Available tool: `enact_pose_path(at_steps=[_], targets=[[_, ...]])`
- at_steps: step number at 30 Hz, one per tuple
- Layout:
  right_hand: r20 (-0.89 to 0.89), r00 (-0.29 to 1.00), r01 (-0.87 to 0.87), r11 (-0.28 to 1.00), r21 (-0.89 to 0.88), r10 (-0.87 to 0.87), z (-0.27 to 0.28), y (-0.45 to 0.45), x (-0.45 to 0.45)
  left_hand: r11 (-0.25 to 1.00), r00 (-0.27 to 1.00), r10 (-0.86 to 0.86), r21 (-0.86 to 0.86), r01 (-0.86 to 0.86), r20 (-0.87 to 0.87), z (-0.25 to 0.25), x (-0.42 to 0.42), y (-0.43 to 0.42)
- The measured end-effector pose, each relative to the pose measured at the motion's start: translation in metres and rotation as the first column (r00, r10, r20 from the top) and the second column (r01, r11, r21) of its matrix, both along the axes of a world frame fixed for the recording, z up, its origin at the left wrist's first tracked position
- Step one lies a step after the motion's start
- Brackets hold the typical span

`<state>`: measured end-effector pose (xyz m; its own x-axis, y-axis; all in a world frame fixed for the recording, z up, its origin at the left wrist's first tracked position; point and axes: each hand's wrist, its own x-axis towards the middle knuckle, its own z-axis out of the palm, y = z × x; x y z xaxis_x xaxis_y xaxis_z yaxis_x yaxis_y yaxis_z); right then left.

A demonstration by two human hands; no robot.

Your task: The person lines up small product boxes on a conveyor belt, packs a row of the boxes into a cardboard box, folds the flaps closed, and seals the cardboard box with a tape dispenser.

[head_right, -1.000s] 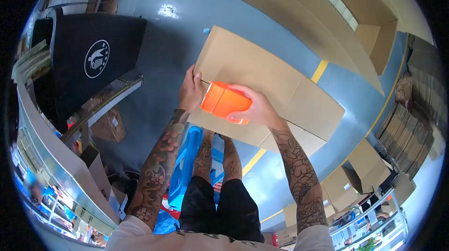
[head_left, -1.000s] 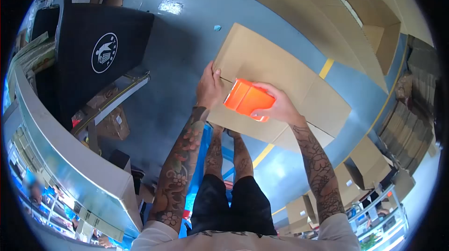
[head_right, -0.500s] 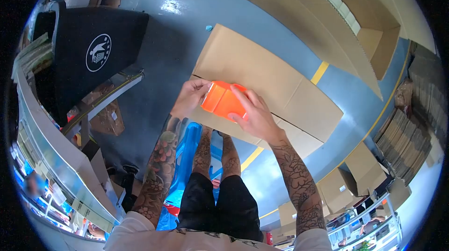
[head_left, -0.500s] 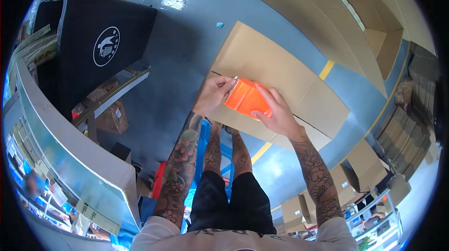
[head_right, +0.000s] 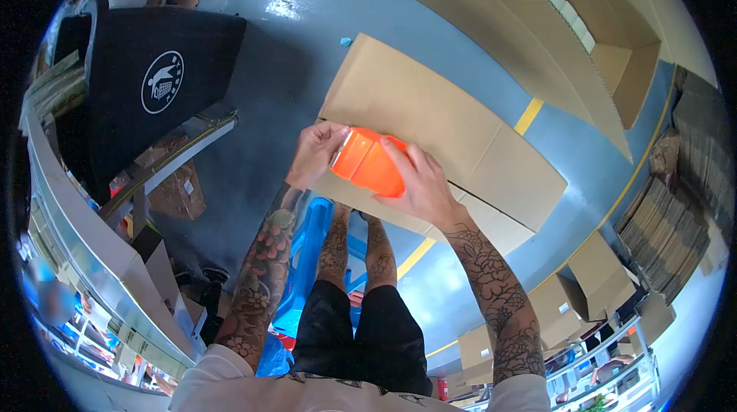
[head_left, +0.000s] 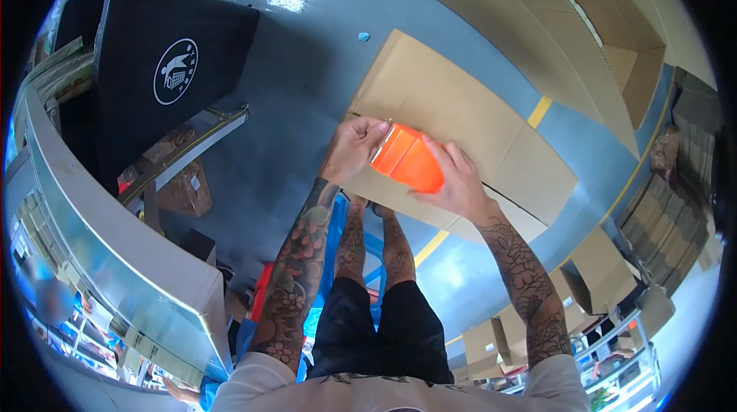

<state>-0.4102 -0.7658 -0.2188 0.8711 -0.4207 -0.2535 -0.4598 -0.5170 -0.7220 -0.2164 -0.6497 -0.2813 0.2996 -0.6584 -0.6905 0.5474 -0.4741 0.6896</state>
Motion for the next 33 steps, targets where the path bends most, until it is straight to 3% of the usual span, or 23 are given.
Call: enact_pose_path(at_steps=[2, 5, 11, 14, 17, 21, 24, 27, 30, 33], targets=[[0.023, 0.999, 0.038, 0.997, 0.067, -0.040, 0.001, -0.003, 0.002, 0.999, 1.000, -0.026, -0.020, 0.025, -0.002, -0.004, 0.001, 0.004], [0.054, 0.994, 0.089, 0.988, 0.125, -0.097, -0.007, -0.002, 0.007, 0.986, 0.965, -0.160, 0.081, 0.146, 0.206, -0.006, 0.008, 0.010], [0.083, 0.990, 0.103, 0.986, 0.134, -0.114, 0.002, 0.002, 0.014, 0.992, 0.907, -0.098, 0.108, 0.058, 0.410, 0.008, 0.026, 0.009], [0.070, 0.991, 0.109, 0.992, 0.063, -0.114, -0.001, -0.005, 0.007, 1.000, 0.877, -0.002, 0.027, -0.013, 0.480, -0.013, 0.073, 0.017], [0.045, 0.992, 0.114, 0.993, 0.004, -0.114, -0.010, -0.004, 0.010, 0.994, 0.898, 0.027, 0.084, -0.071, 0.439, -0.034, 0.084, 0.015], [-0.017, 0.994, 0.107, 0.990, -0.090, -0.109, -0.010, 0.003, 0.032, 0.980, 0.886, 0.201, -0.095, -0.177, 0.419, -0.080, 0.084, 0.026], [-0.022, 0.995, 0.092, 0.987, -0.135, -0.096, -0.010, 0.004, 0.041, 0.993, 0.778, 0.062, 0.040, -0.111, 0.625, -0.080, 0.085, 0.023], [-0.002, 0.995, 0.094, 0.982, -0.161, -0.096, -0.014, 0.005, 0.044, 0.982, 0.900, 0.112, 0.093, -0.165, 0.421, -0.060, 0.081, 0.017], [0.019, 0.996, 0.088, 0.979, -0.185, -0.086, -0.018, 0.007, 0.045, 0.976, 0.846, 0.030, 0.168, -0.140, 0.532, -0.074, 0.076, 0.018], [0.025, 0.996, 0.084, 0.977, -0.197, -0.081, -0.020, 0.007, 0.047, 0.980, 0.868, 0.021, 0.163, -0.116, 0.497, -0.102, 0.068, 0.021]])
